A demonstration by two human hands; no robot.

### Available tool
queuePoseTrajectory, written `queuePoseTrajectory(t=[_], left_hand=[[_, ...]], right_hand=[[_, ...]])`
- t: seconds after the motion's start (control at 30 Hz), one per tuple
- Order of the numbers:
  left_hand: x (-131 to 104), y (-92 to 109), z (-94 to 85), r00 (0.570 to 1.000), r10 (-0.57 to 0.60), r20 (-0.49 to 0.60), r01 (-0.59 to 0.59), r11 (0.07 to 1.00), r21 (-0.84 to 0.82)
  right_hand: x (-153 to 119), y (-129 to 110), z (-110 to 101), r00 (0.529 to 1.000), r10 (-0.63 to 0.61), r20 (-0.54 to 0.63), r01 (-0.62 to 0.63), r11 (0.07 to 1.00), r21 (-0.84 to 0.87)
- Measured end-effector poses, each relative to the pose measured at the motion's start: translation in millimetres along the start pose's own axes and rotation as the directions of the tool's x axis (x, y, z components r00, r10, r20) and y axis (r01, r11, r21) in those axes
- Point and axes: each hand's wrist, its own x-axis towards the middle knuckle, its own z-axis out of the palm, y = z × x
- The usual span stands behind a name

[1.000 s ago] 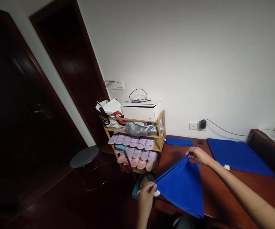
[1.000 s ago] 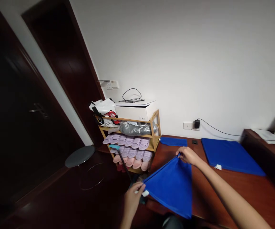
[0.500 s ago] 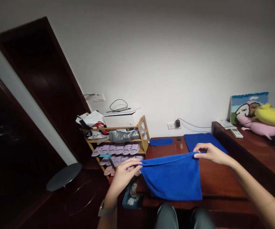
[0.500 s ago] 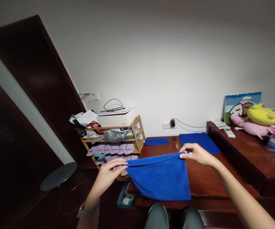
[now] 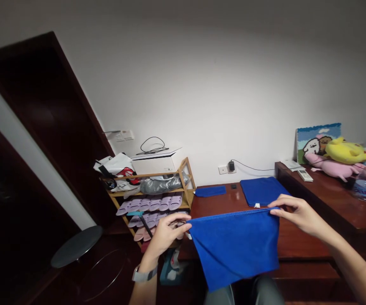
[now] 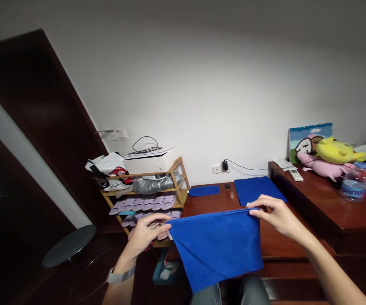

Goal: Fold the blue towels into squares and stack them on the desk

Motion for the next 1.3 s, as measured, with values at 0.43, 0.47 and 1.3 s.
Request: queuePoseTrajectory(t=[0.43, 0.47, 1.3], left_hand=[[-6.8, -11.3, 22.5, 0.971, 0.007, -0.240, -0.045, 0.987, -0.153], [-7.2, -13.2, 26.6, 0.964, -0.019, -0.264, -0.028, 0.984, -0.174], [-58.5, -2.2, 18.4, 0.866, -0.027, -0.500, -0.013, 0.997, -0.076]], right_hand=[[-19.8, -10.3, -2.4, 0.987, 0.133, -0.095, -0.128, 0.990, 0.052], [-21.0, -10.8, -0.9, 0.982, 0.158, -0.108, -0.151, 0.986, 0.065], [-63.4, -13.5, 17.4, 0.924, 0.052, -0.379, -0.051, 0.999, 0.011]])
